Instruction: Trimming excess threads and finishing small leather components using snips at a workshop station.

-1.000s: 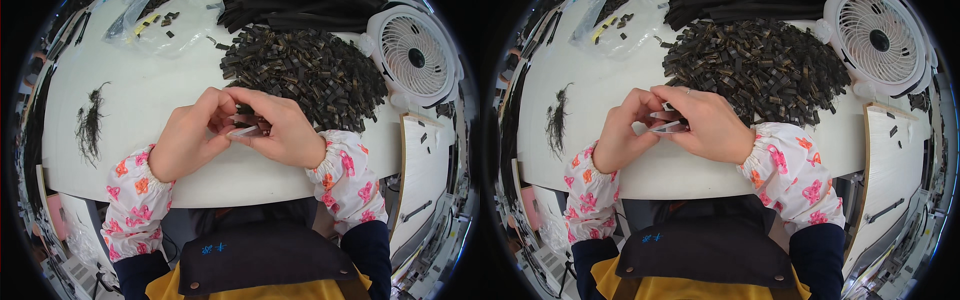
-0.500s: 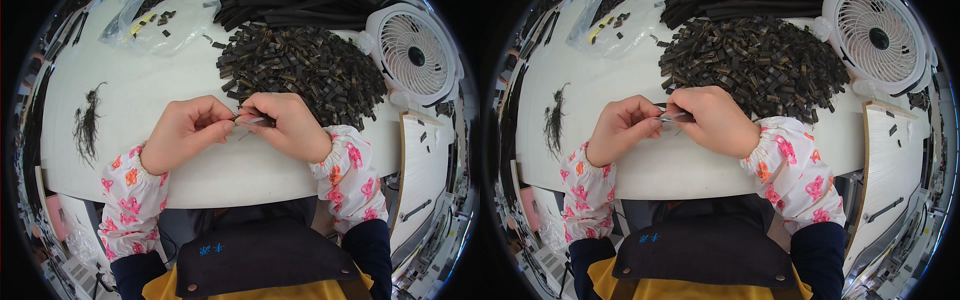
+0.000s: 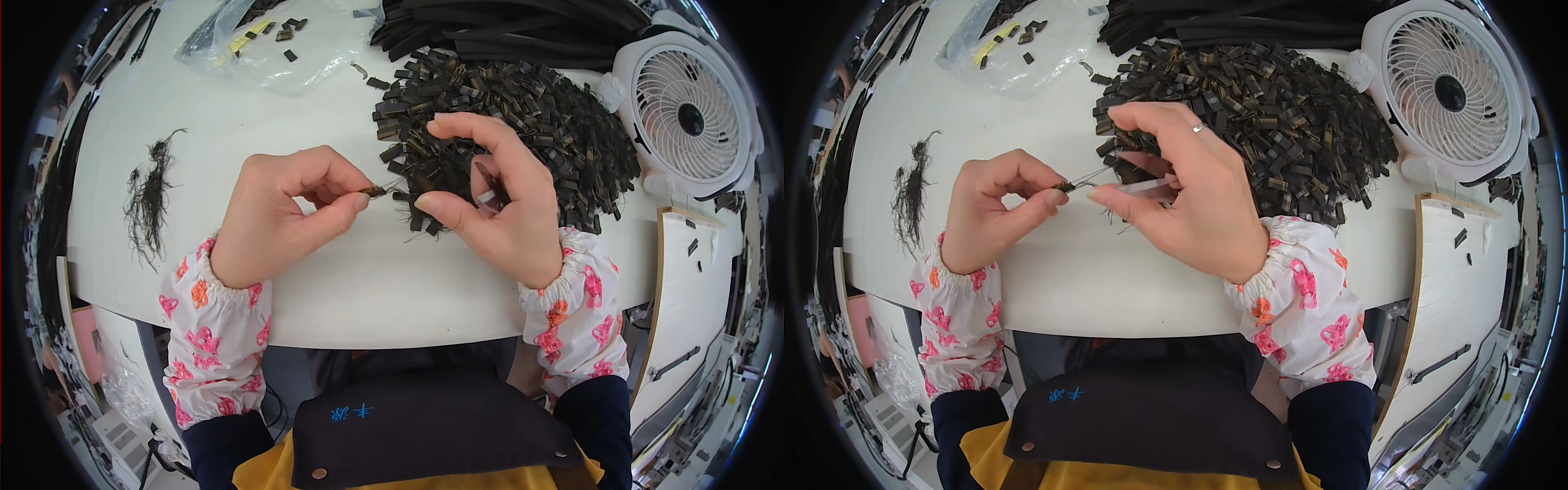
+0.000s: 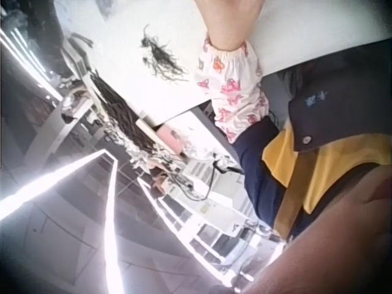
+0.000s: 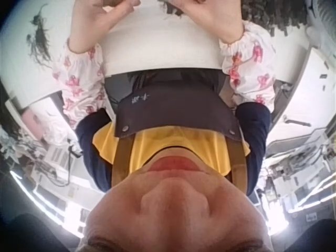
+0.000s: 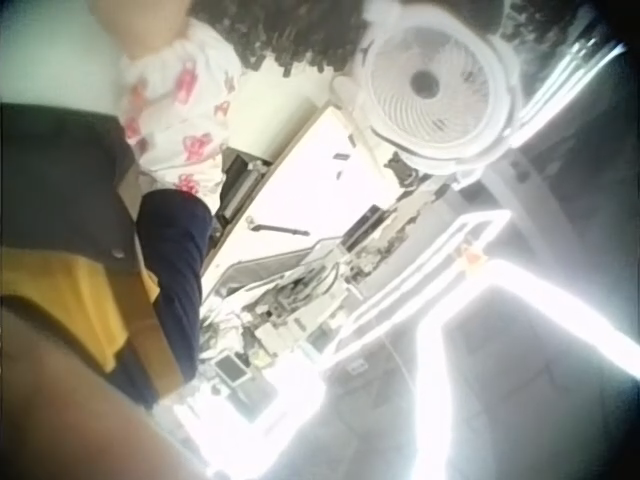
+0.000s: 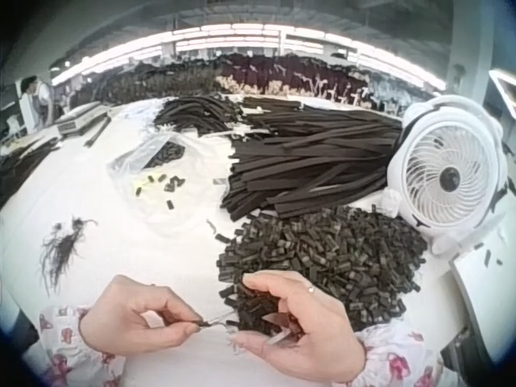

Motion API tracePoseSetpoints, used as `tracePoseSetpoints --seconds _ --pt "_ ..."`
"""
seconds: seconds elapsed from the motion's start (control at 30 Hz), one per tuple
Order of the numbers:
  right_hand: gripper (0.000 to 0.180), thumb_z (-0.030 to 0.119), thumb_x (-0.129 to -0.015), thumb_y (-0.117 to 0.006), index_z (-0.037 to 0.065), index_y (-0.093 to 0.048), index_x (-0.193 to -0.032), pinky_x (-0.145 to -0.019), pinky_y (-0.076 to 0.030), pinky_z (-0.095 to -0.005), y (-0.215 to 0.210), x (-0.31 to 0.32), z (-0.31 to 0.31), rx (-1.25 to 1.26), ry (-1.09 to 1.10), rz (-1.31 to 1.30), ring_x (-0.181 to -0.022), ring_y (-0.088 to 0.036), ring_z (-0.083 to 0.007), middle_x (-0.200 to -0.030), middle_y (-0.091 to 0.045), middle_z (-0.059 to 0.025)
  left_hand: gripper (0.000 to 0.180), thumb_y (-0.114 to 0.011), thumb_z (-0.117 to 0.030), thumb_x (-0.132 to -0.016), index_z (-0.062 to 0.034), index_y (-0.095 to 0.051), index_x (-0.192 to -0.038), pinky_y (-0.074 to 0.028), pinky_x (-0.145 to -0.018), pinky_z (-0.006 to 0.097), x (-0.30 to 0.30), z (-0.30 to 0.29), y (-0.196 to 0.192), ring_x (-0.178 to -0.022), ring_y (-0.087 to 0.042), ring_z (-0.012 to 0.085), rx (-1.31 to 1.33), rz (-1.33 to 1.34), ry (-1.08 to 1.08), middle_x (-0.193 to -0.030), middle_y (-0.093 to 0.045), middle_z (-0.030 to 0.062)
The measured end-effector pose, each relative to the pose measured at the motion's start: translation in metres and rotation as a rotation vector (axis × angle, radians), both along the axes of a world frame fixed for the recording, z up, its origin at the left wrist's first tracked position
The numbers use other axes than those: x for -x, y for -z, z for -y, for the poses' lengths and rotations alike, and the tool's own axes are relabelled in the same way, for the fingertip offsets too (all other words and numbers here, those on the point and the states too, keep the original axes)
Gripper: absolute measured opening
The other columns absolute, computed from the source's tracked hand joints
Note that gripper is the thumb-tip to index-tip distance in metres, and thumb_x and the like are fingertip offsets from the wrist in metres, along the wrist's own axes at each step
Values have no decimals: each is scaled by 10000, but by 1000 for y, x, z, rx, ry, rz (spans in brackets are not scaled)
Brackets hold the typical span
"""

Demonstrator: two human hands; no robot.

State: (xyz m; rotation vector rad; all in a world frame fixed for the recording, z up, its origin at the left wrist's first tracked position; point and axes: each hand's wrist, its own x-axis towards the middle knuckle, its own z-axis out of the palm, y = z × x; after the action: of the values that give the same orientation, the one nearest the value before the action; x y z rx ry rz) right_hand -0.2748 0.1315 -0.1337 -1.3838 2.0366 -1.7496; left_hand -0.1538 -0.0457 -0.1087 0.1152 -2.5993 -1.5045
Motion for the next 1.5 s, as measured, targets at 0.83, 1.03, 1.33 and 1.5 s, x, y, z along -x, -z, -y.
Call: tracePoseSetpoints --seconds 0.83,1.03,1.33,1.5 --pt "403 282 -706 -737 30 -585 -983 -460 -467 -237 13 9 0 -1 97 -325 -553 -621 -185 -678 -607 -48 131 -472 -117 -934 -5 -462 -1002 -470 -532 208 17 -26 32 -562 -561 93 -771 57 -172 -693 -600 65" --pt "340 188 -675 -731 54 -589 -954 -445 -435 -292 21 13 5 -43 238 -613 -502 -553 -195 -679 -555 -36 116 -480 -108 -926 0 -466 -967 -476 -530 210 18 -29 34 -551 -563 96 -749 55 -201 -681 -604 67" --pt "348 121 -639 -724 61 -601 -959 -455 -423 -283 17 10 3 -82 217 -752 -536 -538 -169 -639 -476 -19 103 -487 -99 -920 -1 -472 -949 -474 -526 207 17 -30 34 -546 -556 84 -715 56 -215 -669 -602 63" --pt "347 133 -646 -722 58 -603 -963 -460 -425 -280 18 10 3 -82 223 -781 -540 -539 -169 -647 -481 -16 110 -490 -101 -920 3 -475 -952 -476 -528 206 18 -31 33 -546 -556 82 -701 87 -215 -666 -602 61"
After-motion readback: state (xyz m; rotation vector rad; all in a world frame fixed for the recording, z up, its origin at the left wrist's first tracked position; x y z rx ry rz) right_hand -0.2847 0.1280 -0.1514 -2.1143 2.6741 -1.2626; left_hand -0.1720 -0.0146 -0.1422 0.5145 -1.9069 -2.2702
